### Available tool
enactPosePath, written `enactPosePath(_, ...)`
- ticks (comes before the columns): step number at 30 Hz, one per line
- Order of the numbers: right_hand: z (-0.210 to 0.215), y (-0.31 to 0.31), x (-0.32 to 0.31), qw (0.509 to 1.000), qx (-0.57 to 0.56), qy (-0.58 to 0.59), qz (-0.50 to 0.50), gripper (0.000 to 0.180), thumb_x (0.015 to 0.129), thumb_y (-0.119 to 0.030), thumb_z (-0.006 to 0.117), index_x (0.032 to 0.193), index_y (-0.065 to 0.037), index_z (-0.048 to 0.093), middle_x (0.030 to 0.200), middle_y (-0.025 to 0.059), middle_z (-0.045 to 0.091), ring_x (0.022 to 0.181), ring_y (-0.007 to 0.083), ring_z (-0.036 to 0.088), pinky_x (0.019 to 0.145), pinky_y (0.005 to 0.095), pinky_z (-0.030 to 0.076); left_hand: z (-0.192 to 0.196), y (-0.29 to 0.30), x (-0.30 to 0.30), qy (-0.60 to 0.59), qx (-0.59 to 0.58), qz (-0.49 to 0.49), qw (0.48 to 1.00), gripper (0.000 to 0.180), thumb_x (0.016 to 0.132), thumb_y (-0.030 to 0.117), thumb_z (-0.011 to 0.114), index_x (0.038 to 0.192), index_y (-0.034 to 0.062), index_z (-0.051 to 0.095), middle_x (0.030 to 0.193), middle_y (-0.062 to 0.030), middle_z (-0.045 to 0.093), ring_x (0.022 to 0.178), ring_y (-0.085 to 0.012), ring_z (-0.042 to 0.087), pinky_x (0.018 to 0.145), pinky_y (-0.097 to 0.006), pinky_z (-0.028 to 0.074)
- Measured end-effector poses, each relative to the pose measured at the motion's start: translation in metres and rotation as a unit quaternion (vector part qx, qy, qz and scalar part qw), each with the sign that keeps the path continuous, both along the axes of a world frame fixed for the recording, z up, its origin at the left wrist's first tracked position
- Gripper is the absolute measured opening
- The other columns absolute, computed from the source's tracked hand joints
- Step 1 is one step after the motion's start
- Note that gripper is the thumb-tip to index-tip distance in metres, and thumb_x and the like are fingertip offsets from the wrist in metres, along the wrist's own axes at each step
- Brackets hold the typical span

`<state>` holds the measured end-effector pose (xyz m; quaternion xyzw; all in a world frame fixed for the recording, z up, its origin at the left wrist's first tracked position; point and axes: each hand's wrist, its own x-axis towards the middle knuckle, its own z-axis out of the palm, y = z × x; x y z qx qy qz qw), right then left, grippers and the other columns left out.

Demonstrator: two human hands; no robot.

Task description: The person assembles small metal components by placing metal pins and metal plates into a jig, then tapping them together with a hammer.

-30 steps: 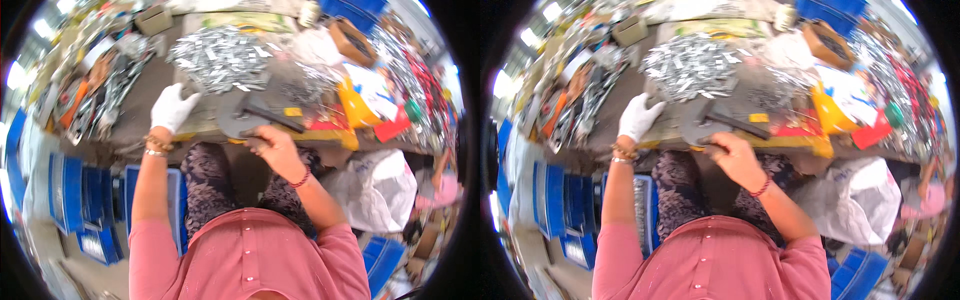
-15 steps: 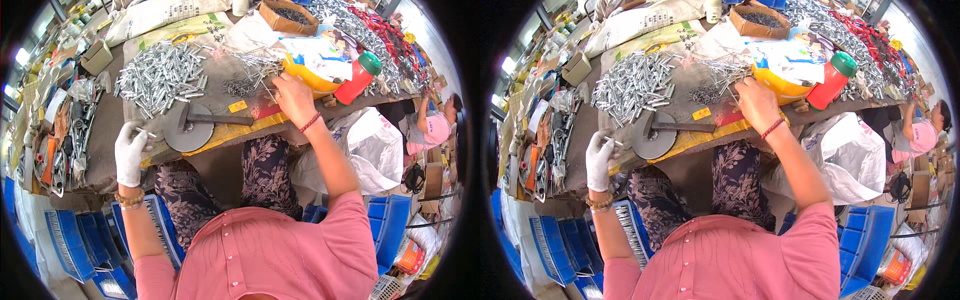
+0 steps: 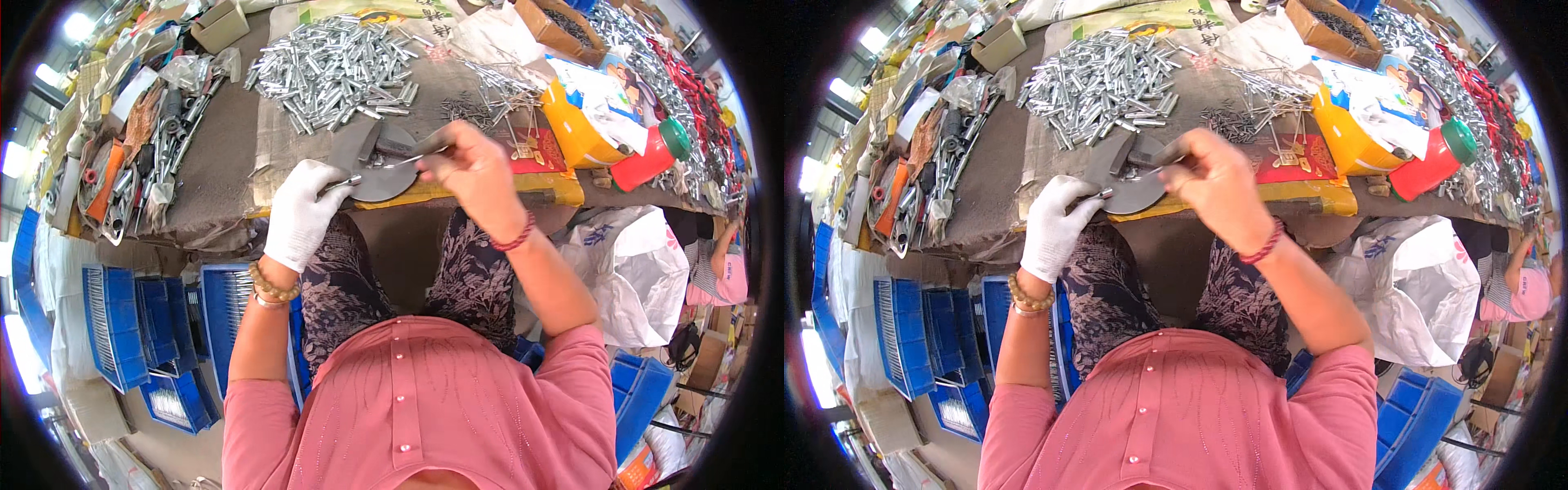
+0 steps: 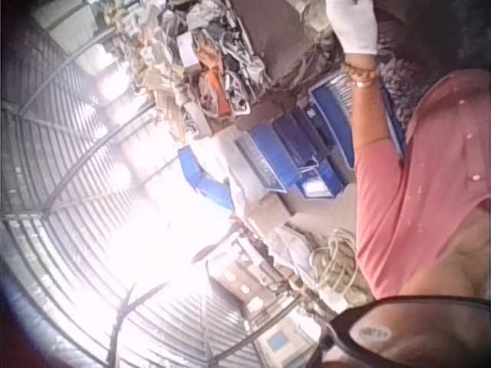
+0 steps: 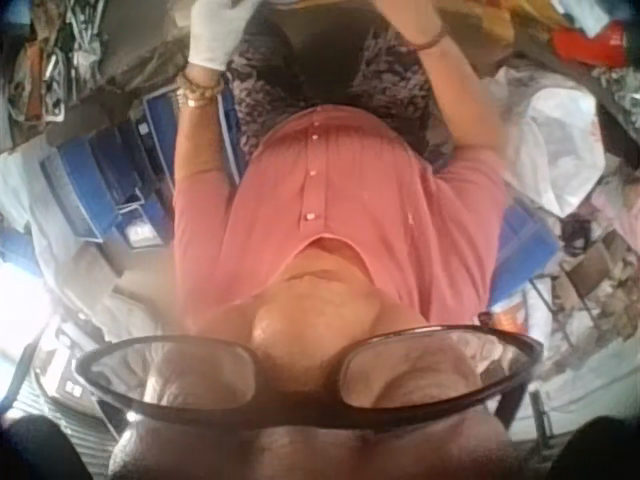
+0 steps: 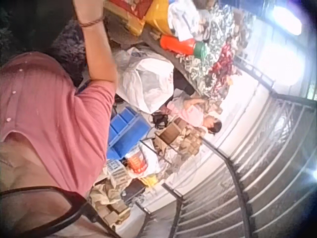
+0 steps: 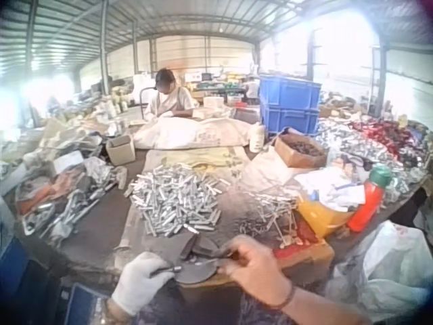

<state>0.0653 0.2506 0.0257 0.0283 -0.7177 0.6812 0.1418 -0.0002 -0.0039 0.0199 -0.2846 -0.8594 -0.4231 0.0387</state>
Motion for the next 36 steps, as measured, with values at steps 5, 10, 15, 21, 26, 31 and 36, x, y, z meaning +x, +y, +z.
enactPosePath(5,-0.005,-0.015,-0.005,0.935,0.342,0.089,-0.013,0.014,0.085,0.002,0.071,0.098,0.000,0.069,0.093,0.0107,0.067,0.087,0.0295,0.070,0.074,0.0412,0.055,-0.005,-0.003,0.000,0.040,-0.016,0.003,0.999,0.010,0.090,0.015,0.077,0.098,0.0091,0.079,0.094,-0.0112,0.065,0.091,-0.0319,0.066,0.081,-0.039,0.053)
enactPosePath(10,-0.001,-0.013,-0.010,0.863,0.480,0.158,-0.003,0.007,0.082,-0.005,0.071,0.089,-0.006,0.069,0.089,0.0101,0.062,0.088,0.0331,0.066,0.075,0.0446,0.055,-0.004,-0.004,-0.005,0.093,-0.075,0.000,0.993,0.014,0.088,0.016,0.080,0.099,0.0078,0.079,0.094,-0.0108,0.066,0.095,-0.0311,0.065,0.085,-0.041,0.052)
enactPosePath(15,0.004,-0.018,-0.011,0.820,0.544,0.173,-0.024,0.006,0.081,-0.008,0.072,0.083,-0.009,0.067,0.091,0.0068,0.059,0.091,0.0294,0.063,0.080,0.0438,0.053,-0.002,-0.004,-0.007,0.100,-0.069,-0.002,0.993,0.017,0.086,0.012,0.080,0.102,0.0053,0.078,0.094,-0.0118,0.067,0.095,-0.0310,0.066,0.086,-0.040,0.053)
enactPosePath(21,-0.001,-0.016,-0.010,0.814,0.551,0.182,-0.027,0.006,0.081,-0.009,0.071,0.084,-0.010,0.066,0.092,0.0063,0.058,0.091,0.0285,0.062,0.080,0.0436,0.051,-0.007,-0.002,-0.012,0.091,-0.047,-0.015,0.995,0.015,0.087,0.012,0.080,0.099,0.0045,0.076,0.096,-0.0124,0.067,0.095,-0.0309,0.067,0.084,-0.039,0.053)
enactPosePath(26,0.000,-0.020,-0.012,0.817,0.544,0.186,-0.035,0.004,0.083,-0.008,0.070,0.084,-0.011,0.067,0.090,0.0062,0.058,0.090,0.0286,0.062,0.080,0.0432,0.050,-0.010,-0.004,-0.017,0.096,-0.027,-0.027,0.995,0.012,0.087,0.016,0.080,0.095,0.0079,0.076,0.094,-0.0090,0.065,0.092,-0.0314,0.066,0.081,-0.041,0.053)
enactPosePath(31,-0.002,-0.019,-0.015,0.825,0.530,0.191,-0.032,0.004,0.083,-0.007,0.069,0.085,-0.011,0.069,0.089,0.0056,0.058,0.089,0.0283,0.062,0.079,0.0429,0.050,-0.010,-0.007,-0.017,0.089,-0.051,-0.027,0.994,0.012,0.087,0.010,0.079,0.098,0.0041,0.077,0.096,-0.0120,0.067,0.094,-0.0306,0.067,0.084,-0.039,0.054)
enactPosePath(36,-0.002,-0.016,-0.016,0.838,0.510,0.190,-0.025,0.006,0.084,-0.006,0.070,0.087,-0.011,0.071,0.088,0.0053,0.059,0.088,0.0287,0.063,0.078,0.0430,0.050,-0.012,-0.005,-0.013,0.112,-0.039,-0.023,0.993,0.011,0.088,0.016,0.079,0.094,0.0080,0.077,0.094,-0.0096,0.065,0.091,-0.0312,0.066,0.080,-0.041,0.053)
